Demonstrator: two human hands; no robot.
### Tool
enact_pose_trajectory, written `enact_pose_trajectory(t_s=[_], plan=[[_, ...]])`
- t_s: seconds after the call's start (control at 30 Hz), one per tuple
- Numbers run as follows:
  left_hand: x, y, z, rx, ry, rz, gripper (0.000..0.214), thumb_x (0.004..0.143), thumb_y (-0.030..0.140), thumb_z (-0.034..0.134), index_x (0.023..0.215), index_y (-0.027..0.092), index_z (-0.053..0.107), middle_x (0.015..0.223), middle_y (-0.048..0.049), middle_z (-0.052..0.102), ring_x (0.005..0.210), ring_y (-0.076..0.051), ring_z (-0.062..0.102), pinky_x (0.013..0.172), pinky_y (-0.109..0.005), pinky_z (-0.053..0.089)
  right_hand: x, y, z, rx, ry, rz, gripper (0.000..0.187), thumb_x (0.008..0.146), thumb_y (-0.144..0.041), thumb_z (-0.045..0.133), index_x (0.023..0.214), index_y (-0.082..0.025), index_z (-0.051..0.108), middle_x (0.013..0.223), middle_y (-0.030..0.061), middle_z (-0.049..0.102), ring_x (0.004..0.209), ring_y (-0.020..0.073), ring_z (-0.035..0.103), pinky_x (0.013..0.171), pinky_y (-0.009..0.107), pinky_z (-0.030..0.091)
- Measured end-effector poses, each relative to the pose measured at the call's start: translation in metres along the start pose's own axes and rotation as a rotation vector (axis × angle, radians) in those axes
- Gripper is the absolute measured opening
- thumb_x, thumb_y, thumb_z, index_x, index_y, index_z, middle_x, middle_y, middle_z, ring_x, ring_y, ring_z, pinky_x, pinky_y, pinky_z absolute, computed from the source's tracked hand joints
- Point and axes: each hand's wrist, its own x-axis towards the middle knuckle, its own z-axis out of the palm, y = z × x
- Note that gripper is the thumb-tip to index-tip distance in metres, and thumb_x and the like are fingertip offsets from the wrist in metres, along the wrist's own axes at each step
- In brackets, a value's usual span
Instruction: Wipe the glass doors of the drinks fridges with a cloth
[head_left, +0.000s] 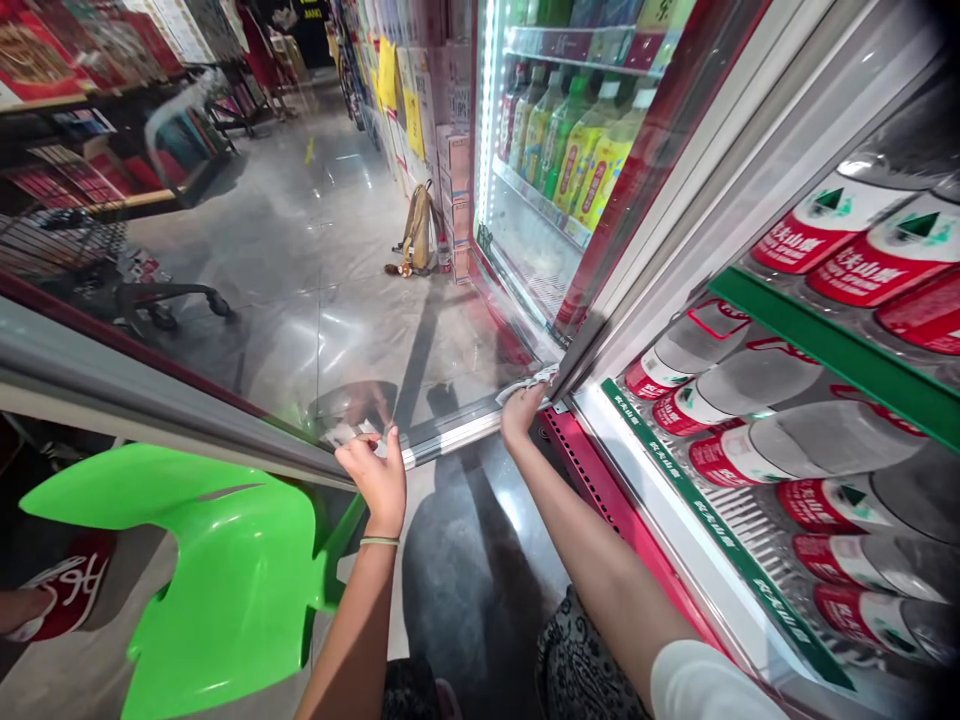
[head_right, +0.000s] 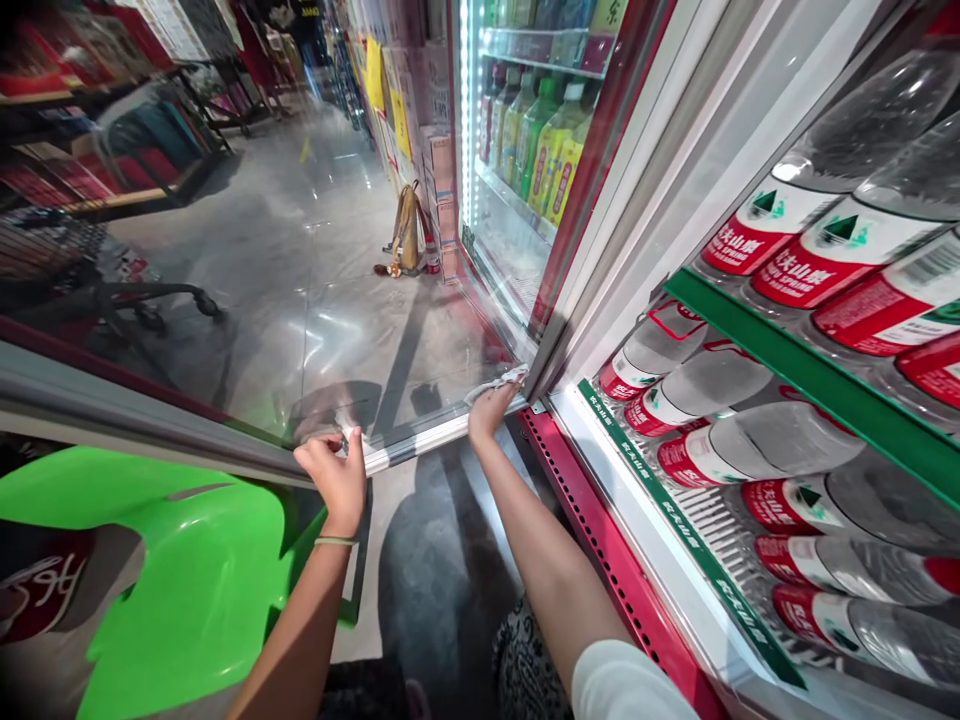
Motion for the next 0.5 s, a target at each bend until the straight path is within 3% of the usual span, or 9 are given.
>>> enact_pose_trajectory(t_s=[0.1,0.23,0.3,0.4,0.5], plan=[[0.0,-0.002,-0.001,0.001,0.001,0.004,0.035,0.089,0.052,0.069,0.09,0.02,0.055,0.096,-0.0068,0.05,0.096,-0.025,0.054,0.099,-0.047,0.049,-0.005,-0.019,0.006,0.017,0.04,-0.057,0.08,0.091,-0.011,0.028,0.166,-0.011,-0.002,0.173,0.0206,0.005,0.162,0.0263,-0.005,0.127,0.065,0.014],[0.002,-0.003,-0.002,0.005,-0.004,0.026,0.033,0.089,0.05,0.069,0.089,0.02,0.055,0.092,-0.0056,0.05,0.092,-0.024,0.053,0.097,-0.046,0.049,-0.003,-0.021,0.003,0.017,-0.075,-0.297,0.074,0.096,-0.025,0.036,0.166,-0.019,0.013,0.172,0.0161,0.019,0.162,0.0274,0.003,0.127,0.063,0.018],[0.004,-0.003,-0.003,0.0,-0.009,0.031,0.032,0.089,0.05,0.068,0.088,0.021,0.055,0.091,-0.005,0.051,0.091,-0.024,0.053,0.096,-0.046,0.049,0.009,-0.014,0.0,0.039,0.025,-0.192,0.071,0.1,-0.028,0.03,0.166,-0.016,0.009,0.17,0.0186,0.019,0.162,0.026,0.006,0.127,0.062,0.021],[0.005,-0.003,-0.003,-0.002,-0.011,0.032,0.031,0.09,0.05,0.067,0.088,0.021,0.055,0.089,-0.0044,0.051,0.092,-0.024,0.053,0.096,-0.046,0.049,0.025,-0.013,0.0,0.082,0.206,0.009,0.067,0.103,-0.029,0.012,0.164,-0.01,-0.009,0.171,0.0244,0.009,0.162,0.0237,0.002,0.126,0.065,0.019],[0.005,-0.001,-0.002,-0.004,0.002,0.012,0.033,0.09,0.051,0.067,0.087,0.021,0.054,0.09,-0.0042,0.051,0.091,-0.024,0.052,0.096,-0.046,0.049,0.028,-0.027,0.002,0.083,0.186,-0.026,0.069,0.104,-0.034,0.018,0.164,-0.01,-0.007,0.172,0.0242,0.005,0.162,0.0257,0.0,0.127,0.064,0.017]])
